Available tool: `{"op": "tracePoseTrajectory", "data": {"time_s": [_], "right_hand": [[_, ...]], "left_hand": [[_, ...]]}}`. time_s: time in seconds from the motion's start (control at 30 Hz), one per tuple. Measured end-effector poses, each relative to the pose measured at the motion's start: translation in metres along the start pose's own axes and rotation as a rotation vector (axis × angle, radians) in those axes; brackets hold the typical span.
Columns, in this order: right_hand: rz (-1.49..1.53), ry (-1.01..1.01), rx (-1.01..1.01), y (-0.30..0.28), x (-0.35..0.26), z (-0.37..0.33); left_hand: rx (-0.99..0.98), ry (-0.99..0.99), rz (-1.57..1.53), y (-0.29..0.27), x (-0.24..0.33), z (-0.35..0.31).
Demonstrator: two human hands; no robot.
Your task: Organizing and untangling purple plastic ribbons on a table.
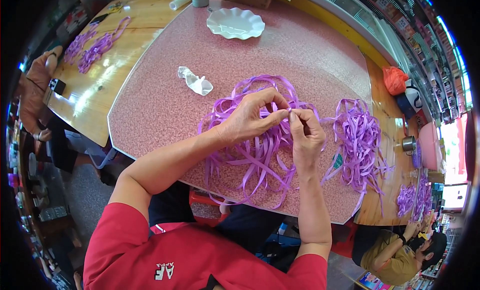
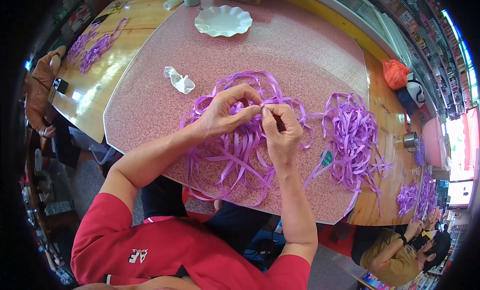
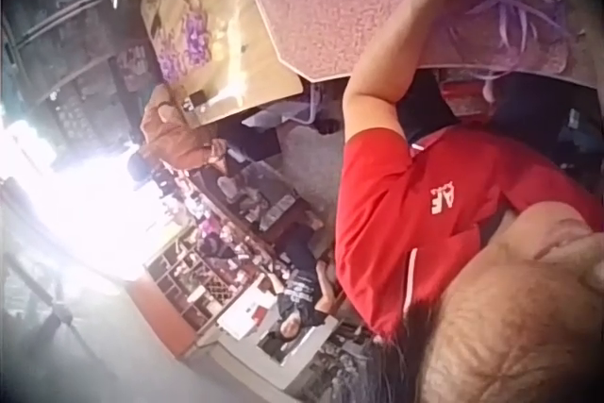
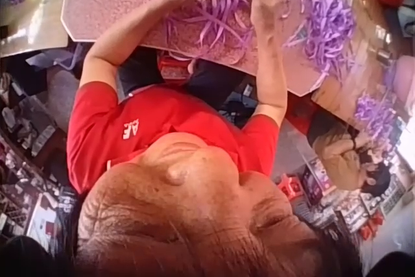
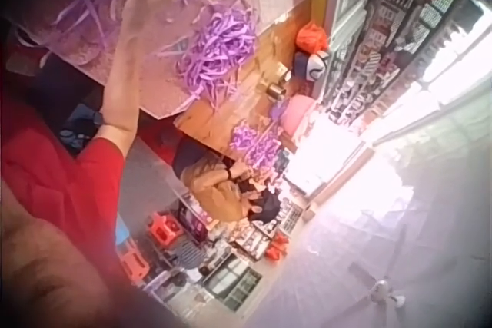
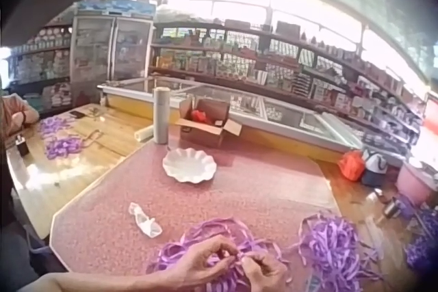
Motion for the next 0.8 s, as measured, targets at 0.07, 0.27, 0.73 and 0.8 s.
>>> {"op": "tracePoseTrajectory", "data": {"time_s": [0.07, 0.27, 0.73, 0.8], "right_hand": [[-0.098, -0.144, -0.02, 0.003, -0.008, -0.001], [0.273, 0.188, -0.017, 0.002, 0.014, -0.004], [0.417, 0.425, 0.019, 0.004, 0.024, -0.005], [0.386, 0.421, 0.054, 0.002, 0.026, -0.006]], "left_hand": [[-0.104, -0.087, 0.032, 0.003, -0.006, 0.0], [-0.015, -0.158, -0.128, 0.005, -0.012, -0.002], [-0.028, -0.164, -0.218, 0.008, -0.017, -0.006], [-0.019, -0.122, -0.174, 0.004, -0.012, -0.005]]}}
Point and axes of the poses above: each hand's wrist, its own z-axis towards the middle knuckle, its own y-axis out of the palm, x = y × z, the point moved 8 cm from there along z, towards the middle knuckle, and after that the axes turned 4 degrees about z, right-handed, at the moved point
